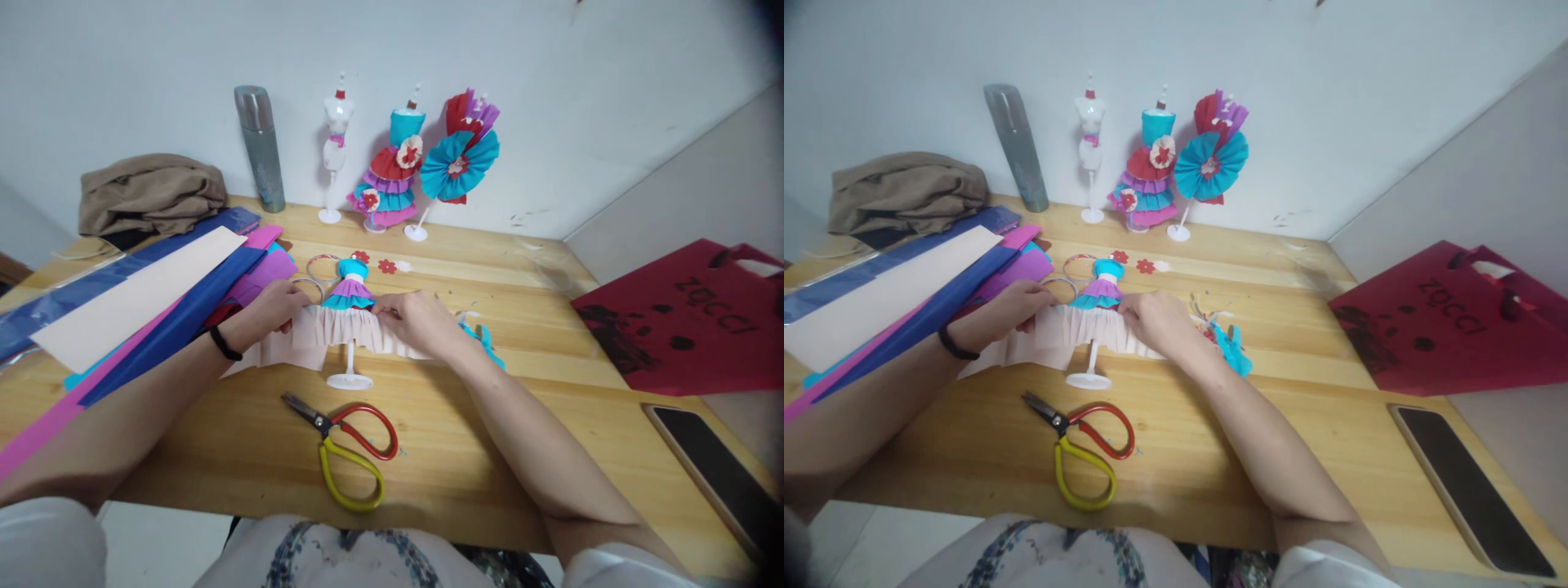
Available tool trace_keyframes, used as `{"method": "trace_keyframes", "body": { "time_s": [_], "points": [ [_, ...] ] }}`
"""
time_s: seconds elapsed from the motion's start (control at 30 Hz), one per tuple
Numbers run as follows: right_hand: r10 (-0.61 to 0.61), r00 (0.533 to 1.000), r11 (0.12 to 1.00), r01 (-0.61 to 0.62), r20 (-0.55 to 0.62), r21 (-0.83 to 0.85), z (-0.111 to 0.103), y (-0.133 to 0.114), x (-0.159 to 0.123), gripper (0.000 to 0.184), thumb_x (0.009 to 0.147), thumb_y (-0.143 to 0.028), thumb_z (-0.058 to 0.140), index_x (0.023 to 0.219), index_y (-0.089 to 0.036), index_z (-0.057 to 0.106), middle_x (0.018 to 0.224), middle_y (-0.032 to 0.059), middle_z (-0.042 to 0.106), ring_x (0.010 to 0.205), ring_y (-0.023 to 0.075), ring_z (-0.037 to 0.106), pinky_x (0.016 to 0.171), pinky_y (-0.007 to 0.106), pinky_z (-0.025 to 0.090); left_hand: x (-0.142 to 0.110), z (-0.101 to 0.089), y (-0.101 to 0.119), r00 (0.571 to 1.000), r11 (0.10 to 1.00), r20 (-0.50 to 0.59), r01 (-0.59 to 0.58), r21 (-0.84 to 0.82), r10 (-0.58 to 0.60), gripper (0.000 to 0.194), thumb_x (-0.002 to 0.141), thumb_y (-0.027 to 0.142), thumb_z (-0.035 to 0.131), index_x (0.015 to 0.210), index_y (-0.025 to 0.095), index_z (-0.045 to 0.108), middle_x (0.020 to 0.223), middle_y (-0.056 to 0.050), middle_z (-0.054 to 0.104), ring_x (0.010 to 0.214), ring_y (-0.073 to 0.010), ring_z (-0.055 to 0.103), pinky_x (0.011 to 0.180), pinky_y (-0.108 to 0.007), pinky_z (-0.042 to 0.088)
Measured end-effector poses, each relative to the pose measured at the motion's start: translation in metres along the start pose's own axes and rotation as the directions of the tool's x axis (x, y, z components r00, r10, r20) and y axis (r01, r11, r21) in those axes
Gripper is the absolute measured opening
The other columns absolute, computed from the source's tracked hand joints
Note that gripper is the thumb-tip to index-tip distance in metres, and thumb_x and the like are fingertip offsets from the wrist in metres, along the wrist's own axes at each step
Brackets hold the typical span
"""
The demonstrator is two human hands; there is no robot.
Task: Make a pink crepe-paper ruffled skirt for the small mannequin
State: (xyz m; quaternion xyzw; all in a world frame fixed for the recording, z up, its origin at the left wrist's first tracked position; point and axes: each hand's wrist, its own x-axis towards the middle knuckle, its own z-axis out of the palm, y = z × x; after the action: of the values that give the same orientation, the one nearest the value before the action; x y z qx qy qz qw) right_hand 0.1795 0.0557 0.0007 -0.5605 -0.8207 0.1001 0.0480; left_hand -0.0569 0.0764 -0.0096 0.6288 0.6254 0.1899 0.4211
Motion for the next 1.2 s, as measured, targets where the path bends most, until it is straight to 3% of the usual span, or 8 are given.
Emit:
{"method": "trace_keyframes", "body": {
  "time_s": [0.17,0.43,0.7,0.83,0.97,1.07,1.13,1.2],
  "points": [
    [-0.006,1.000,1.000,0.006,-0.013,0.022,-0.001,0.000,-0.001,0.033,0.083,-0.015,0.047,0.098,-0.024,0.075,0.084,0.0054,0.076,0.073,0.0198,0.067,0.058,0.026,0.030,0.002,0.000,-0.002,1.000,0.999,-0.014,0.022,-0.034,-0.023,0.022,0.080,0.026,0.049,0.059,0.018,0.048,0.041,0.004,0.040,0.034,-0.0098,0.041,0.035,-0.021,0.027],
    [0.008,1.000,1.000,-0.008,-0.005,0.011,-0.001,-0.003,-0.001,0.032,0.084,-0.017,0.048,0.099,-0.025,0.075,0.086,0.0055,0.077,0.077,0.0206,0.068,0.059,0.026,0.031,0.004,0.003,-0.012,0.999,0.999,-0.045,-0.015,-0.044,0.013,0.011,0.074,0.019,0.056,0.066,0.014,0.060,0.049,0.004,0.047,0.039,-0.0086,0.044,0.036,-0.020,0.029],
    [0.011,1.000,1.000,-0.011,0.014,0.005,-0.001,-0.004,-0.002,0.032,0.085,-0.017,0.048,0.100,-0.024,0.075,0.089,0.0059,0.077,0.078,0.0207,0.068,0.059,0.026,0.031,-0.004,0.001,-0.003,0.993,0.971,-0.020,0.106,-0.213,-0.113,0.012,0.076,0.012,0.051,0.079,0.011,0.062,0.047,0.006,0.044,0.033,-0.0050,0.036,0.034,-0.018,0.026],
    [0.001,1.000,1.000,-0.001,0.010,0.000,-0.001,-0.005,-0.001,0.034,0.085,-0.015,0.047,0.101,-0.025,0.075,0.090,0.0051,0.077,0.077,0.0204,0.068,0.058,0.026,0.030,-0.007,0.000,0.001,0.990,0.962,-0.020,0.131,-0.238,-0.140,0.018,0.075,0.006,0.051,0.088,0.009,0.063,0.048,0.008,0.042,0.033,-0.0039,0.033,0.034,-0.017,0.024],
    [-0.017,1.000,1.000,0.017,0.005,0.000,-0.001,-0.004,-0.001,0.034,0.086,-0.015,0.047,0.102,-0.025,0.075,0.091,0.0048,0.077,0.077,0.0203,0.068,0.059,0.027,0.031,-0.008,-0.003,0.002,0.992,0.958,-0.001,0.121,-0.260,-0.126,0.035,0.078,0.007,0.051,0.112,0.011,0.060,0.048,0.010,0.038,0.033,-0.0045,0.030,0.034,-0.017,0.021],
    [-0.005,1.000,1.000,0.005,0.010,-0.015,-0.002,-0.003,-0.001,0.033,0.086,-0.017,0.047,0.102,-0.025,0.075,0.091,0.0050,0.077,0.078,0.0207,0.068,0.059,0.027,0.031,-0.007,-0.004,-0.002,0.994,0.980,0.020,0.108,-0.169,-0.106,0.038,0.081,0.014,0.050,0.118,0.012,0.058,0.048,0.009,0.037,0.034,-0.0064,0.031,0.035,-0.019,0.023],
    [-0.002,1.000,1.000,0.002,0.015,-0.019,-0.003,-0.003,-0.001,0.032,0.087,-0.017,0.048,0.101,-0.025,0.075,0.091,0.0050,0.077,0.078,0.0209,0.068,0.059,0.027,0.030,-0.006,-0.003,-0.008,1.000,0.999,-0.024,-0.003,0.040,0.004,0.034,0.083,0.021,0.051,0.113,0.012,0.061,0.051,0.006,0.044,0.039,-0.0092,0.040,0.039,-0.021,0.031],
    [-0.006,1.000,1.000,0.006,0.019,-0.016,-0.003,-0.003,-0.001,0.031,0.087,-0.018,0.048,0.101,-0.025,0.075,0.091,0.0049,0.077,0.078,0.0210,0.068,0.059,0.027,0.031,-0.006,-0.001,-0.013,0.981,0.950,-0.094,-0.136,0.280,0.169,0.033,0.082,0.026,0.053,0.110,0.012,0.065,0.063,0.000,0.057,0.055,-0.0144,0.054,0.052,-0.026,0.043]
  ]
}}
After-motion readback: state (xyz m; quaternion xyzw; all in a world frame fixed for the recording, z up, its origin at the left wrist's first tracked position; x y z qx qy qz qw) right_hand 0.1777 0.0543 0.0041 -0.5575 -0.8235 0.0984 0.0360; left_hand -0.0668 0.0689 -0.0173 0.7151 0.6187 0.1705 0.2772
